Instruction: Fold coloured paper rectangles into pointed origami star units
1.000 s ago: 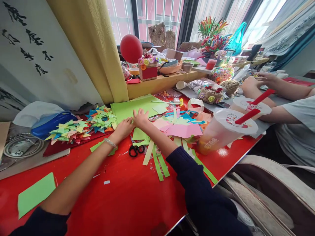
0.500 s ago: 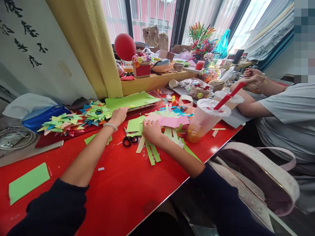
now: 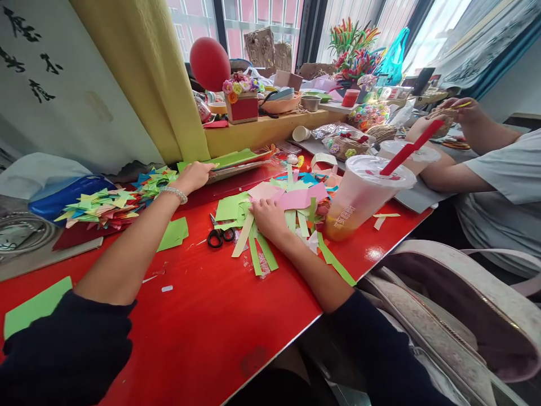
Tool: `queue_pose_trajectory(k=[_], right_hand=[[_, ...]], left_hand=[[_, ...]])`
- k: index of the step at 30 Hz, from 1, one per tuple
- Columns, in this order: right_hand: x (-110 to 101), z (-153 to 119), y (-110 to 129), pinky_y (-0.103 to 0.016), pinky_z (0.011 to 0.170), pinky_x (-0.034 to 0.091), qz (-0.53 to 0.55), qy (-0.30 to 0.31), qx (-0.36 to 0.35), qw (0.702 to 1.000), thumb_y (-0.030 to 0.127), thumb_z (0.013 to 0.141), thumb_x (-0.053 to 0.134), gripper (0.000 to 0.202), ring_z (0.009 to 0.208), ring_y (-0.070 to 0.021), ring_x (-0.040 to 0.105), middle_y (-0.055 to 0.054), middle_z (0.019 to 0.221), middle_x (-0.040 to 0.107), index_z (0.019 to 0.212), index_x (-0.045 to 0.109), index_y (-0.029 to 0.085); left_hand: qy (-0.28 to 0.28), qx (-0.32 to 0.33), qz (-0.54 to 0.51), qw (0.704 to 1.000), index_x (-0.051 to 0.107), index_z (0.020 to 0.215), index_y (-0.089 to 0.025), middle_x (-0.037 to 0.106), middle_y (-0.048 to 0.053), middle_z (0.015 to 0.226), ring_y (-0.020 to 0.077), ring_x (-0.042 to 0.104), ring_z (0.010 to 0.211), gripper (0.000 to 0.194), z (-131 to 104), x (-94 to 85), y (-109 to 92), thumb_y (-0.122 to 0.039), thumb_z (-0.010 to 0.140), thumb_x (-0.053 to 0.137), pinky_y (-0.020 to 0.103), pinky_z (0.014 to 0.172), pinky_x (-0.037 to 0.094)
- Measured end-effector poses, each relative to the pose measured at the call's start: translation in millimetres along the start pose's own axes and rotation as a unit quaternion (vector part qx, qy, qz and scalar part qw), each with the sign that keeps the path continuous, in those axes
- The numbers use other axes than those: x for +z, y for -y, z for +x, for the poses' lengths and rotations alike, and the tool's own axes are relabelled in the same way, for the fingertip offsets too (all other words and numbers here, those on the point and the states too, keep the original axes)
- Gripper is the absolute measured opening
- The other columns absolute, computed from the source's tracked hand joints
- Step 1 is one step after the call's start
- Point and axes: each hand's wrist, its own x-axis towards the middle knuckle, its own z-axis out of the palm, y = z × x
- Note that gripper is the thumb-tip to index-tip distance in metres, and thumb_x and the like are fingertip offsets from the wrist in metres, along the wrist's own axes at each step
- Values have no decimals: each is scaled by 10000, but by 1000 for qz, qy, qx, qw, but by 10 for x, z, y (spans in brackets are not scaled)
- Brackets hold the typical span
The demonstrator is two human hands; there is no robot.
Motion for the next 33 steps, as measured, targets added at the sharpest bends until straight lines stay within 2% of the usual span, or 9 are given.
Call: queue_pose_trajectory(k=[4,8,14,20,25,27,30,33], right_hand=[[-13,1,3,-326,898,344,2,1,-4,1000,319,1022,202,453,1053,-239,566,-134,1110,643,1143,590,118],[-23,-1,9,-328,902,343,2,2,-7,1000,312,1021,193,464,1058,-241,565,-150,1108,643,1130,593,102],[-21,-10,24,-339,894,357,-1,1,-2,1000,309,1018,206,456,1069,-252,559,-154,1114,639,1136,593,97],[-16,-35,69,-349,911,358,-6,-9,6,1000,296,1017,181,475,1106,-261,540,-170,1162,620,1188,571,84],[8,-37,65,-345,901,372,-3,-15,9,1000,303,1016,175,483,1081,-258,553,-162,1181,616,1176,579,91],[18,-39,64,-339,908,371,-3,-18,9,1000,302,1015,181,478,1099,-252,545,-162,1191,612,1192,572,92],[29,-44,70,-330,929,364,-4,-25,11,1000,295,1016,183,472,1136,-239,530,-162,1208,607,1224,555,92],[34,-45,73,-325,937,363,0,-29,13,999,285,1015,189,462,1142,-230,530,-162,1208,607,1221,557,95]], left_hand=[[1,-10,-31,999,583,1240,-175,653,113,1208,240,610,1090,452,-52,132,170,-168,865,331,295,891,456],[6,-12,-49,999,563,1268,-180,633,103,1248,236,605,1103,452,-75,190,244,-198,885,323,283,905,442],[29,-22,-53,998,588,1218,-224,639,95,1239,275,610,1093,440,-109,177,165,-403,943,294,322,891,442],[40,-48,-47,997,613,1160,-247,659,95,1197,311,610,1090,492,-174,160,115,-467,946,228,384,876,453],[47,-64,-45,996,589,1198,-255,657,103,1169,312,599,1099,501,-282,193,44,-462,965,197,416,885,454],[52,-73,-46,995,591,1184,-231,647,110,1148,290,602,1079,463,-326,213,24,-456,972,246,427,882,468],[68,-87,-49,993,564,1179,-171,596,102,1172,226,598,1030,344,-346,225,21,-389,929,477,427,868,502],[78,-89,-51,992,540,1198,-156,567,98,1201,206,590,1020,354,-344,234,18,-336,893,560,420,855,518]])
